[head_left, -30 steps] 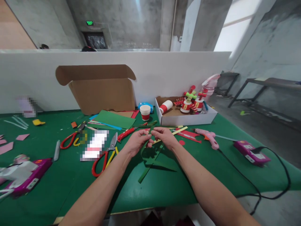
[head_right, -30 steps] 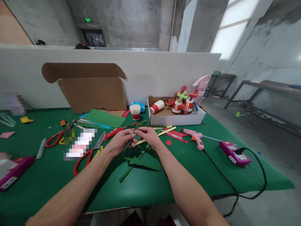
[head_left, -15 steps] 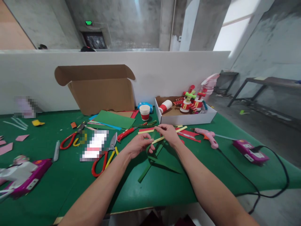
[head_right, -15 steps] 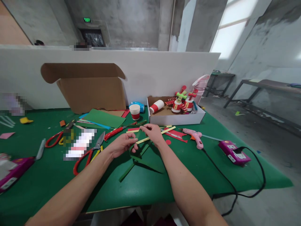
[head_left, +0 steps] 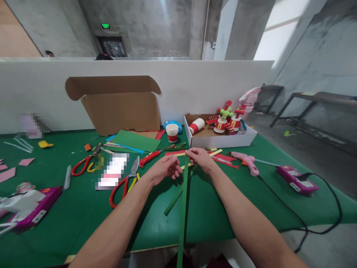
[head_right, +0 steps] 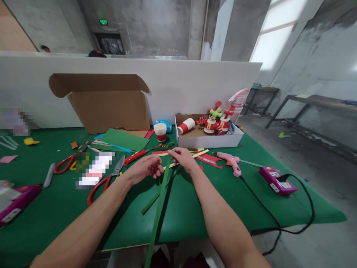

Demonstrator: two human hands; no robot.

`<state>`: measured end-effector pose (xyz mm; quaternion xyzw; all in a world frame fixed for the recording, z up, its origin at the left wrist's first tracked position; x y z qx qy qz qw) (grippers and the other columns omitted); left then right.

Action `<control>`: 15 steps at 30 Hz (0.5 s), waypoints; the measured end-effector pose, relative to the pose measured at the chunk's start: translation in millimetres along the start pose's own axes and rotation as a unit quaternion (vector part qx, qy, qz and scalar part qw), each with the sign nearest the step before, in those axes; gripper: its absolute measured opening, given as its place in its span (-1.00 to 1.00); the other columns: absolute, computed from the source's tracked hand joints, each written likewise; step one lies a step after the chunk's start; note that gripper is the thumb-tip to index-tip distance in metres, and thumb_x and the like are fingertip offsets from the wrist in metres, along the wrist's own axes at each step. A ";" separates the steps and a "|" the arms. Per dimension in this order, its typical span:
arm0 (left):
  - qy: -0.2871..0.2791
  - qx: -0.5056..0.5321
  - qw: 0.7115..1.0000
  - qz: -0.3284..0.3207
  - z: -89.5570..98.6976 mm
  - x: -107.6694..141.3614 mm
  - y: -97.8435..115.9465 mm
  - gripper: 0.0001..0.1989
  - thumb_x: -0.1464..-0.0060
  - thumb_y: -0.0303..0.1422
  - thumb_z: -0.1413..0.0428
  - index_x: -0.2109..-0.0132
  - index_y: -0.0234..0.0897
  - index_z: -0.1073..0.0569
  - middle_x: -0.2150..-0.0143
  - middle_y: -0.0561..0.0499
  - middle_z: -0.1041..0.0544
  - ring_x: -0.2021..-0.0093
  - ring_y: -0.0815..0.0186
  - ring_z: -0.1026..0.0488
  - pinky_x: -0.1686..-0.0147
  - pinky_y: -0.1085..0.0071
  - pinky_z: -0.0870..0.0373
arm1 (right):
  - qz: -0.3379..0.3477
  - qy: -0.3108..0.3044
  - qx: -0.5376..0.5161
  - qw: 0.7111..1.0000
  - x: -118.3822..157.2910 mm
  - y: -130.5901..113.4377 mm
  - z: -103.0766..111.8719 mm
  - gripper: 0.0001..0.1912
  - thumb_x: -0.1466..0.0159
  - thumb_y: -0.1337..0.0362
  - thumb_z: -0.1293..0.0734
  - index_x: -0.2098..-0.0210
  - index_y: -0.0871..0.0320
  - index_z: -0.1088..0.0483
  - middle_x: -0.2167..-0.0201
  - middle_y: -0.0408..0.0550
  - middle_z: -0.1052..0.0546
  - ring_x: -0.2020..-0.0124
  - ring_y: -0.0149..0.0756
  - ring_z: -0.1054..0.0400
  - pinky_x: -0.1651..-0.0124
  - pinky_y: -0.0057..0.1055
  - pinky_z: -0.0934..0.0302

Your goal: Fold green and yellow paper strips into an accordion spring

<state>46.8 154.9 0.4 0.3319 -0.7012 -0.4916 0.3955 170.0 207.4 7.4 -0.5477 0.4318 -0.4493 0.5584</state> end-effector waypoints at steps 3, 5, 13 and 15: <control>-0.003 -0.029 1.000 0.003 -4.1 -4.2 -4.1 -0.59 0.03 -0.04 -0.22 0.27 -0.31 -0.36 0.44 -0.04 -0.57 0.51 0.37 -0.48 0.55 0.53 -0.25 | 0.038 -0.027 0.026 0.999 9.8 -10.2 -24.2 -0.65 -0.02 -0.02 -0.41 0.50 0.16 -0.38 0.66 -0.27 -0.31 0.62 -0.49 -0.15 0.52 -0.49 -0.09; -0.015 -0.050 0.999 -0.005 -9.4 -6.7 -6.7 -0.56 0.11 -0.10 -0.29 0.23 -0.34 -0.39 0.46 -0.05 -0.58 0.51 0.37 -0.48 0.52 0.52 -0.26 | 0.059 -0.023 0.038 0.997 12.9 -15.0 -29.5 -0.69 -0.04 0.02 -0.41 0.47 0.16 -0.39 0.62 -0.25 -0.35 0.59 -0.47 -0.18 0.48 -0.48 -0.12; 0.016 0.005 1.000 -0.007 -5.3 -12.6 -13.6 -0.65 -0.03 -0.11 -0.20 0.35 -0.34 -0.38 0.58 -0.05 -0.54 0.59 0.37 -0.45 0.53 0.49 -0.28 | 0.080 0.007 0.096 0.992 7.7 -14.5 -19.3 -0.70 -0.03 0.02 -0.40 0.49 0.16 -0.41 0.65 -0.24 -0.36 0.60 -0.45 -0.16 0.49 -0.46 -0.09; 0.018 0.010 1.000 -0.008 -5.0 -12.4 -12.6 -0.67 -0.04 -0.13 -0.19 0.35 -0.35 -0.39 0.58 -0.06 -0.54 0.60 0.37 -0.45 0.53 0.50 -0.28 | 0.075 0.013 0.099 0.992 7.2 -13.7 -17.2 -0.67 -0.05 0.00 -0.38 0.49 0.16 -0.42 0.65 -0.22 -0.36 0.61 -0.45 -0.16 0.50 -0.46 -0.10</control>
Point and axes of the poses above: each hand's wrist, its own x-axis away from the middle knuckle, its own z-axis out of the back of the hand, y = z × x, the point moved 9 cm from there along -x, towards the middle knuckle
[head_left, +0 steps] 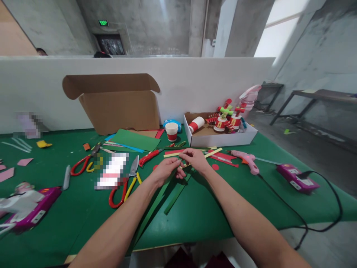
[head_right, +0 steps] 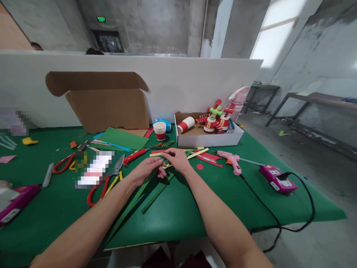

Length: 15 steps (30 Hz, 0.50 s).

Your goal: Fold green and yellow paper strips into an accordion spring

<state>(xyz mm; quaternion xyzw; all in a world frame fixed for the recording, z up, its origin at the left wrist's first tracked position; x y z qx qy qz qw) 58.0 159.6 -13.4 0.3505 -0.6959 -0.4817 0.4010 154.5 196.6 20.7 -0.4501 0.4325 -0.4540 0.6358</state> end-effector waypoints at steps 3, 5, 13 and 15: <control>0.004 0.004 1.000 -0.002 -0.3 0.4 0.9 -0.68 -0.06 -0.15 -0.19 0.38 -0.36 -0.38 0.58 -0.07 -0.54 0.60 0.37 -0.46 0.53 0.51 -0.29 | -0.006 0.018 0.000 1.000 0.3 -0.2 5.1 -0.65 -0.05 -0.03 -0.37 0.50 0.17 -0.43 0.65 -0.20 -0.38 0.61 -0.45 -0.16 0.51 -0.47 -0.10; 0.005 0.006 1.000 0.004 -1.1 0.5 -0.5 -0.69 -0.07 -0.17 -0.18 0.38 -0.36 -0.38 0.58 -0.07 -0.54 0.60 0.37 -0.46 0.54 0.52 -0.29 | -0.008 0.026 -0.004 1.000 0.6 -0.3 8.2 -0.65 -0.03 -0.02 -0.39 0.51 0.17 -0.42 0.64 -0.20 -0.38 0.60 -0.45 -0.17 0.50 -0.47 -0.10; 0.038 0.024 0.999 0.020 2.6 -1.4 -6.1 -0.78 -0.14 -0.31 -0.14 0.38 -0.39 -0.38 0.58 -0.06 -0.53 0.61 0.39 -0.45 0.56 0.53 -0.32 | -0.011 0.012 0.015 1.000 -1.4 6.4 7.2 -0.65 -0.06 -0.02 -0.36 0.51 0.18 -0.41 0.67 -0.23 -0.33 0.61 -0.46 -0.14 0.51 -0.47 -0.06; 0.047 0.029 0.998 0.024 3.4 -2.0 -7.0 -0.81 -0.17 -0.36 -0.11 0.38 -0.39 -0.38 0.58 -0.06 -0.53 0.61 0.40 -0.45 0.57 0.53 -0.33 | -0.006 0.014 0.030 0.999 -1.7 6.4 7.0 -0.65 -0.07 -0.02 -0.35 0.52 0.18 -0.41 0.69 -0.24 -0.32 0.63 -0.47 -0.12 0.52 -0.48 -0.05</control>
Point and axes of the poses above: each hand's wrist, its own x-axis away from the middle knuckle, its own z-axis out of the back of the hand, y = z × x, the point moved 9 cm from there along -x, towards the middle knuckle
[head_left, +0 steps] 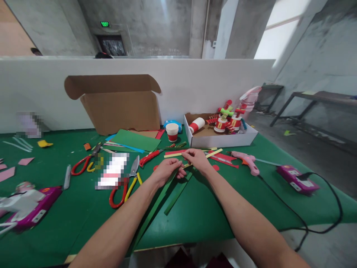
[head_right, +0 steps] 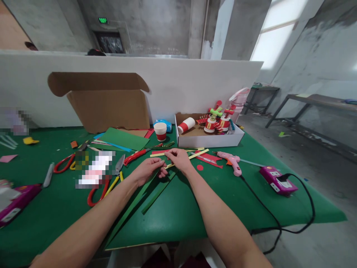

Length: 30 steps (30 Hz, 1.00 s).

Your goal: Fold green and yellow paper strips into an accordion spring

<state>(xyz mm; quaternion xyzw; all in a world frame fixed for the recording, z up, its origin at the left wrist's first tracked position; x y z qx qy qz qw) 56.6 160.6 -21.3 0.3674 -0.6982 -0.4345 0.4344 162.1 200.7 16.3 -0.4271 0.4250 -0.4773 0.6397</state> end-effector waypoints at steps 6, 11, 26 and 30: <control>0.028 0.008 1.000 -0.011 4.3 -3.2 -0.3 -0.82 -0.13 -0.39 -0.15 0.40 -0.36 -0.36 0.58 -0.03 -0.52 0.63 0.42 -0.43 0.59 0.54 -0.32 | 0.008 -0.010 0.006 1.000 -0.4 -0.9 -2.2 -0.65 -0.10 -0.01 -0.33 0.53 0.17 -0.41 0.67 -0.21 -0.35 0.62 -0.46 -0.16 0.53 -0.49 -0.08; 0.025 0.011 0.999 -0.017 5.6 -5.0 -0.6 -0.82 -0.12 -0.38 -0.16 0.40 -0.37 -0.38 0.58 -0.04 -0.53 0.63 0.41 -0.43 0.58 0.53 -0.34 | -0.016 0.039 -0.041 0.998 -4.3 5.4 9.8 -0.59 -0.06 -0.10 -0.36 0.51 0.16 -0.40 0.61 -0.18 -0.41 0.62 -0.47 -0.17 0.54 -0.49 -0.11; 0.014 0.024 1.000 -0.011 3.3 -4.8 -0.2 -0.77 -0.09 -0.33 -0.21 0.42 -0.37 -0.36 0.59 -0.04 -0.53 0.63 0.41 -0.46 0.59 0.56 -0.36 | 0.030 -0.005 0.030 0.999 -0.2 -2.9 -6.0 -0.72 -0.10 0.07 -0.35 0.54 0.16 -0.38 0.63 -0.21 -0.37 0.55 -0.42 -0.19 0.44 -0.46 -0.11; 0.015 0.019 1.000 -0.008 3.2 -5.0 -2.3 -0.77 -0.10 -0.34 -0.20 0.43 -0.38 -0.37 0.59 -0.05 -0.53 0.64 0.42 -0.44 0.60 0.56 -0.35 | -0.016 0.034 -0.020 0.999 -4.7 7.4 6.0 -0.63 -0.09 -0.05 -0.35 0.52 0.15 -0.38 0.65 -0.21 -0.35 0.62 -0.44 -0.16 0.52 -0.46 -0.10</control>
Point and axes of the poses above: each hand's wrist, its own x-axis away from the middle knuckle, its own z-axis out of the back of the hand, y = z × x, the point moved 9 cm from there along -x, towards the middle knuckle
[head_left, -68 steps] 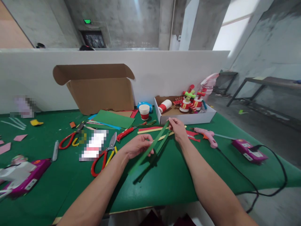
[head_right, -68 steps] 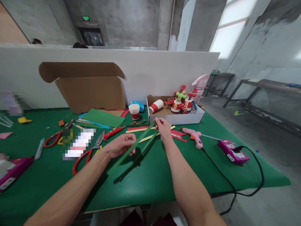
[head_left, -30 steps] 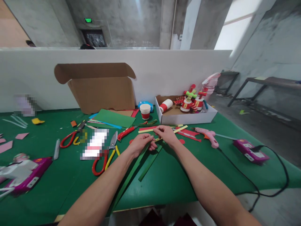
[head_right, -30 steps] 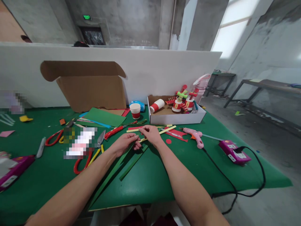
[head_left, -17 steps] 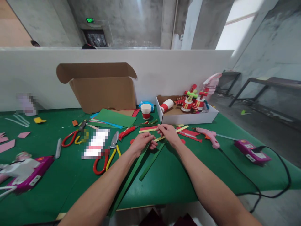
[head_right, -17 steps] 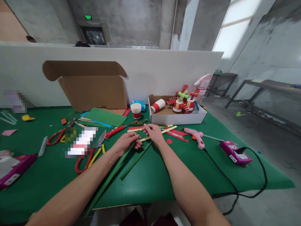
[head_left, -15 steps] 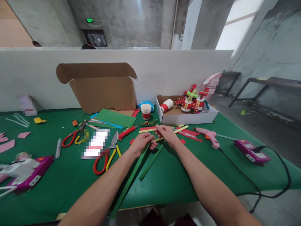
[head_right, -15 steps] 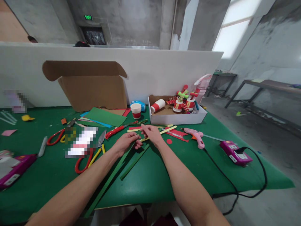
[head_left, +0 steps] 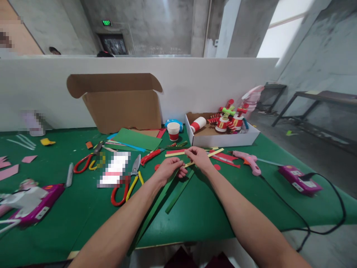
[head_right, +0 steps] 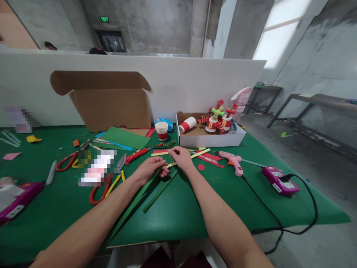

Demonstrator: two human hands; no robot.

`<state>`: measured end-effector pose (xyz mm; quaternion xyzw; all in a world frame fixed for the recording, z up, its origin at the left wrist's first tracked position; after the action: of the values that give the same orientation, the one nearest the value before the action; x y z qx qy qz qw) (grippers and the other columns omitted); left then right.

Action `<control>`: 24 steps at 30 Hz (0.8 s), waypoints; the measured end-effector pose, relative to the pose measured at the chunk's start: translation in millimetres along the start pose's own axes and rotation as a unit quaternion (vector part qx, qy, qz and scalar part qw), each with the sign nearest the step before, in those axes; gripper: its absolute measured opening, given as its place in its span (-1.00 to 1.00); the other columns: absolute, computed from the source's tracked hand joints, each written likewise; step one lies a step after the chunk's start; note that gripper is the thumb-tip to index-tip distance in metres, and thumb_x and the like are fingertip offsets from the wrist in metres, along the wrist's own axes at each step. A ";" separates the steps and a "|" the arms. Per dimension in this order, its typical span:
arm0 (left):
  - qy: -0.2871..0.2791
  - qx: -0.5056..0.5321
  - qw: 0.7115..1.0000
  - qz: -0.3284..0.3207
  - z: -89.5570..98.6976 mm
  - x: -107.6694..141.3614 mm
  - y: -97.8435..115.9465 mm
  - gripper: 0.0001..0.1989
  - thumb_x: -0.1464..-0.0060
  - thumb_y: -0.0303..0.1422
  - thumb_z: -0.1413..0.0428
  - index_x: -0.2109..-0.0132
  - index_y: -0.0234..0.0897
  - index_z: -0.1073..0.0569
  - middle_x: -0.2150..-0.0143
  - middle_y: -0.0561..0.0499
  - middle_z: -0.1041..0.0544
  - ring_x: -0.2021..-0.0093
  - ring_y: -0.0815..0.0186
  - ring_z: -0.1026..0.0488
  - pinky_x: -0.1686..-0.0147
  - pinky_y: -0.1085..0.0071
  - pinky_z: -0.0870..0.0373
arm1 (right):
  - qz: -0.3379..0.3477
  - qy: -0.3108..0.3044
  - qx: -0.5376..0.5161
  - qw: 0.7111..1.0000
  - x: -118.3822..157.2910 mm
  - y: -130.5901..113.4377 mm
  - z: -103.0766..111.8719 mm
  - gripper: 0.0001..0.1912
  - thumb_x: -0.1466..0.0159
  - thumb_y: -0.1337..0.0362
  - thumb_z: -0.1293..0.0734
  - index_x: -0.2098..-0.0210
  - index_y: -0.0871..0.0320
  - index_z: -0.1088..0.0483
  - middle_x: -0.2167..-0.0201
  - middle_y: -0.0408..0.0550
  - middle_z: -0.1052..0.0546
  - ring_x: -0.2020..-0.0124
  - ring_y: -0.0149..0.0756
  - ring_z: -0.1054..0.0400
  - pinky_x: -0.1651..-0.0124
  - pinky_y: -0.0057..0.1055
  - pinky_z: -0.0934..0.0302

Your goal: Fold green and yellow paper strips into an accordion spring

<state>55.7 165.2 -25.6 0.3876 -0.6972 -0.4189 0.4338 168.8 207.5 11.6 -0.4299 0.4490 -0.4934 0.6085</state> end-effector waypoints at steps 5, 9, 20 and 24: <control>0.013 0.008 1.000 0.000 1.2 -1.2 -1.9 -0.79 -0.13 -0.37 -0.16 0.41 -0.37 -0.36 0.59 -0.05 -0.52 0.64 0.39 -0.44 0.60 0.53 -0.35 | -0.018 -0.074 -0.043 0.996 5.2 -1.3 -15.9 -0.60 -0.08 -0.08 -0.36 0.50 0.16 -0.41 0.61 -0.18 -0.37 0.57 -0.44 -0.20 0.48 -0.46 -0.14; 0.001 -0.003 1.000 -0.004 0.0 -1.0 -0.9 -0.77 -0.10 -0.34 -0.20 0.42 -0.38 -0.37 0.59 -0.05 -0.52 0.64 0.41 -0.44 0.59 0.54 -0.35 | 0.024 -0.084 -0.014 0.996 9.8 -10.1 -21.8 -0.71 -0.06 0.06 -0.40 0.54 0.16 -0.40 0.59 -0.19 -0.39 0.52 -0.42 -0.22 0.43 -0.45 -0.14; 0.009 -0.033 0.999 -0.009 -0.6 2.0 1.6 -0.78 -0.09 -0.32 -0.18 0.43 -0.36 -0.37 0.59 -0.03 -0.52 0.64 0.42 -0.42 0.57 0.53 -0.33 | -0.043 -0.049 -0.080 0.995 0.7 6.1 -5.8 -0.64 -0.10 -0.03 -0.34 0.42 0.19 -0.45 0.54 -0.17 -0.40 0.57 -0.46 -0.22 0.44 -0.45 -0.18; 0.039 -0.121 0.991 -0.041 6.1 0.1 5.5 -0.79 -0.10 -0.35 -0.12 0.46 -0.30 -0.33 0.60 0.03 -0.51 0.62 0.41 -0.42 0.54 0.51 -0.33 | 0.002 -0.132 0.014 0.991 5.6 -1.2 -21.1 -0.68 -0.16 0.03 -0.33 0.44 0.19 -0.46 0.59 -0.17 -0.39 0.53 -0.41 -0.25 0.41 -0.44 -0.18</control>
<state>49.0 168.5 -22.2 0.3768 -0.6076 -0.5021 0.4865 148.7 200.1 7.3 -0.4816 0.3586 -0.4373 0.6695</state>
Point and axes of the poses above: each hand's wrist, its own x-axis away from the middle knuckle, its own z-axis out of the back of the hand, y = z × x, the point moved 9 cm from there along -x, towards the middle knuckle
